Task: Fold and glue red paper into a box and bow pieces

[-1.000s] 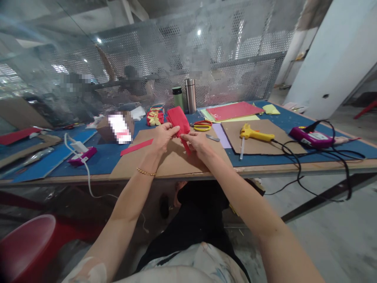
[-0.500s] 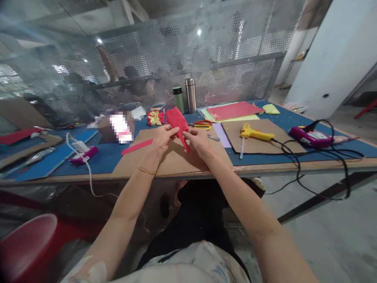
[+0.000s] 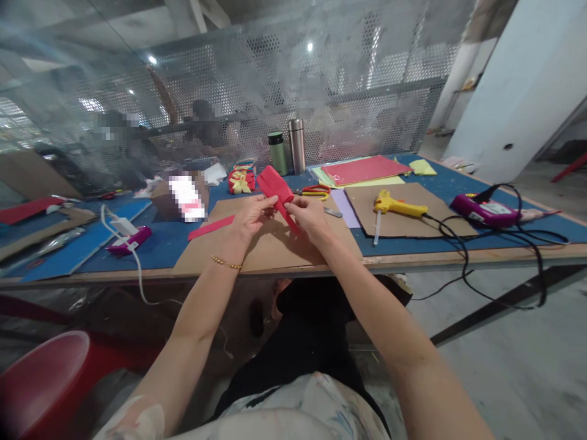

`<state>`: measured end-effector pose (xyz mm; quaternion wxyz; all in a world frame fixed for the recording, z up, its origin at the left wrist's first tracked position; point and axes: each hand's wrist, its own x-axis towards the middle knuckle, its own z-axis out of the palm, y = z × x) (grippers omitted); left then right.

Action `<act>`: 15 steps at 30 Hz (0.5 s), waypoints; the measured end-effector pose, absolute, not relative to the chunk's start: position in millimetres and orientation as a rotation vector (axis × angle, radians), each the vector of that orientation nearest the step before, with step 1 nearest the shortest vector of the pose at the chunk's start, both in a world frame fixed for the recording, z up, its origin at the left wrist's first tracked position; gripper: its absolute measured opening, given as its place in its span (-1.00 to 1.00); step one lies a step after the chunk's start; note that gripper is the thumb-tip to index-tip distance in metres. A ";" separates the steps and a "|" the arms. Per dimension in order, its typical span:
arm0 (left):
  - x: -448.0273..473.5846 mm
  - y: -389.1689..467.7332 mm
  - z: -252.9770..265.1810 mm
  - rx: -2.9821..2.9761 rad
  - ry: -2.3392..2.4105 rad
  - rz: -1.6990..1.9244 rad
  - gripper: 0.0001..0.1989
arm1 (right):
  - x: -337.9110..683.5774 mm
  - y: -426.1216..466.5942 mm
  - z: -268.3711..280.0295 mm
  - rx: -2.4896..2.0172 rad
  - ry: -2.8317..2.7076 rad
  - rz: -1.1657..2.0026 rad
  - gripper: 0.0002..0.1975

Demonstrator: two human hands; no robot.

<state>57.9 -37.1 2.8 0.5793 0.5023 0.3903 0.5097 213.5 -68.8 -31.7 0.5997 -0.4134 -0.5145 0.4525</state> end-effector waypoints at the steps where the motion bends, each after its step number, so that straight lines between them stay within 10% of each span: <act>1: 57.8 -36.8 2.5 1.187 0.918 1.189 -0.82 | 214.1 -68.2 -32.7 -0.957 -1.198 1.039 -0.67; 7: 59.3 -35.2 1.5 1.195 0.919 1.192 -0.77 | 218.3 -63.2 -34.1 -1.021 -1.282 0.952 -0.67; 15: 57.4 -32.7 1.2 1.171 0.903 1.203 -0.76 | 227.0 -50.2 -47.1 -0.977 -1.563 -0.093 -0.84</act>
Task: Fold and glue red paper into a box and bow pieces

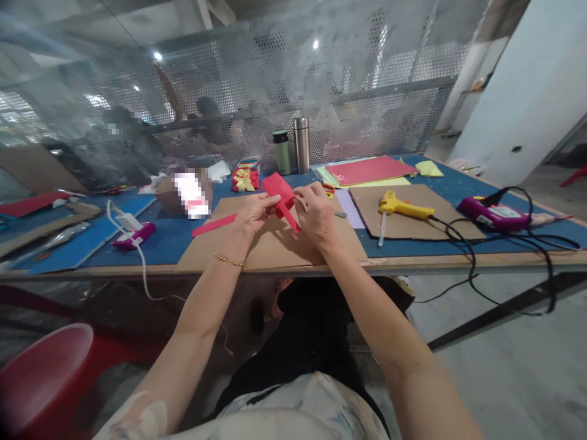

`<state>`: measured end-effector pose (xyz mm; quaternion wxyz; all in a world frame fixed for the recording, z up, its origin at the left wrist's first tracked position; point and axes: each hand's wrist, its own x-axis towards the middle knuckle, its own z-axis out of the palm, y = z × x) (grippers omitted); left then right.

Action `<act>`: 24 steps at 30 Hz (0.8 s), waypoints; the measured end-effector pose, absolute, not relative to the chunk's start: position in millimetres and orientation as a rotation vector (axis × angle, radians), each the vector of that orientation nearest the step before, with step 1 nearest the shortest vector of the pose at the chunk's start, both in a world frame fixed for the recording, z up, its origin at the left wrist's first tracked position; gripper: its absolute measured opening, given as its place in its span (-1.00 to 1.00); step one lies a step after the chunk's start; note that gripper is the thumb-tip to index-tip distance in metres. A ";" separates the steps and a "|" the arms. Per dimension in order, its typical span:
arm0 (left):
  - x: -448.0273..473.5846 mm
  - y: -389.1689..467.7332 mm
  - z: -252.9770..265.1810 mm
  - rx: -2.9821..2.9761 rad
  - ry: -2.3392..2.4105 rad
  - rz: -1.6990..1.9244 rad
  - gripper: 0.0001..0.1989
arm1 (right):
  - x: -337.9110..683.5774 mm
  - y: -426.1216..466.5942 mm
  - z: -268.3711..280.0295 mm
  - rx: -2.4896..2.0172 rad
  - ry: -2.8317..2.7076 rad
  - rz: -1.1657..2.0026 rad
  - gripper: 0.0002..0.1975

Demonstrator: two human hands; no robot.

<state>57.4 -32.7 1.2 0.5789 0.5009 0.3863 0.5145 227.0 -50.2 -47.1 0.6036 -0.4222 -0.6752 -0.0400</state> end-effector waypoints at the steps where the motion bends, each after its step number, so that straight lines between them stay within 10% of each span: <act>1: 57.2 -32.7 1.0 1.172 0.903 1.202 -0.76 | 227.8 -49.5 -48.0 -0.941 -1.614 -0.170 -0.81; 7: 56.6 -38.1 1.3 1.169 0.851 1.234 -0.81 | 228.4 -50.5 -47.5 -0.880 -1.799 -0.356 -0.85; 15: 60.9 -41.6 -1.4 1.126 0.878 1.356 -0.09 | 227.7 -50.7 -51.8 -0.908 -1.803 -0.414 -0.85; 24: 60.1 -43.9 5.7 1.070 0.842 1.161 -0.68 | 226.9 -64.3 -45.2 -0.956 -1.898 -0.657 -0.85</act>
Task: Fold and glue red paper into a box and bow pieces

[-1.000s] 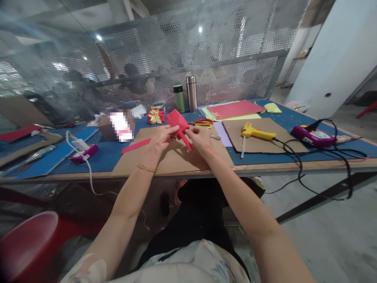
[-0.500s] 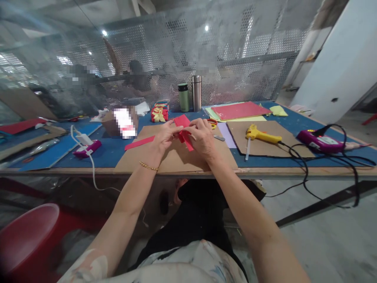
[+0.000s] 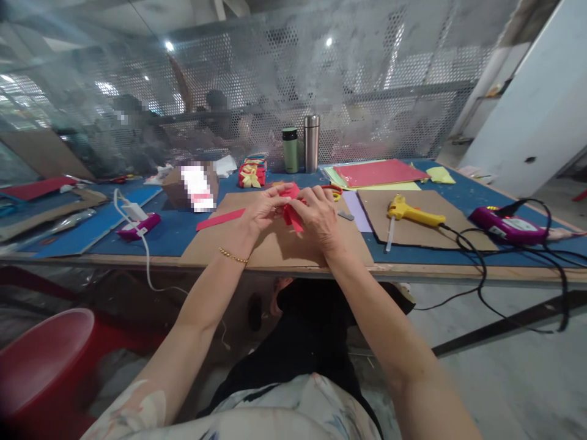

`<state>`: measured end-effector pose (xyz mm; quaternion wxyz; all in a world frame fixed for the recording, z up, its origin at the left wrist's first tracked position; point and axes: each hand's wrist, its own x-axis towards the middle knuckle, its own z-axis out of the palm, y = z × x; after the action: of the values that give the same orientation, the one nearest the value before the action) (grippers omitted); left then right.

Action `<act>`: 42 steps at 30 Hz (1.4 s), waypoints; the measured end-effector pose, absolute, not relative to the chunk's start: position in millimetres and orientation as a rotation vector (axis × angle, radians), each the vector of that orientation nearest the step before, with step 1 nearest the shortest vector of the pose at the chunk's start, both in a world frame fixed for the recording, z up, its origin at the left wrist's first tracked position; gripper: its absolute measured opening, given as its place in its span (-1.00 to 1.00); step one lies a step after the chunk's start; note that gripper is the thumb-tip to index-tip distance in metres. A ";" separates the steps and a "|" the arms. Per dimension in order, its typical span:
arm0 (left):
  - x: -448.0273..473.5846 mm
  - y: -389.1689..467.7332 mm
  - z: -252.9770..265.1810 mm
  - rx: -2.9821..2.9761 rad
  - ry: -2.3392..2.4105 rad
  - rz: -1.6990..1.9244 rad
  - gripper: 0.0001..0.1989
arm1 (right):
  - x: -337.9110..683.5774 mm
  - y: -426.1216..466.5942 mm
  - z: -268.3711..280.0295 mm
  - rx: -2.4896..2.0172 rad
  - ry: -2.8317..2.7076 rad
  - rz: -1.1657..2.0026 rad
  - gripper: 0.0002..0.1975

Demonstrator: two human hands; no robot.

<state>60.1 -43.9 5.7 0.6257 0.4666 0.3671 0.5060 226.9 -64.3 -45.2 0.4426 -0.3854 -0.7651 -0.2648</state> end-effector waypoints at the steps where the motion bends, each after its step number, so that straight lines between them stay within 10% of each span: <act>1: 59.6 -43.5 5.6 1.070 0.837 1.150 -0.71 | 227.1 -64.5 -44.5 -0.958 -1.915 -0.682 -0.84; 27: 51.1 -15.6 -3.1 2.497 1.111 1.459 -0.92 | 246.4 -31.2 -51.9 -0.882 -1.604 -0.073 -0.80; 42: 55.1 -24.5 -8.8 2.236 0.938 1.457 -0.86 | 237.7 -46.8 -41.5 -0.802 -1.459 -0.147 -0.73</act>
<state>55.1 -24.5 -8.8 0.1559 0.7807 0.3277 0.5087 237.7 -46.8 -41.5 0.6706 -0.3558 -0.6477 -0.0652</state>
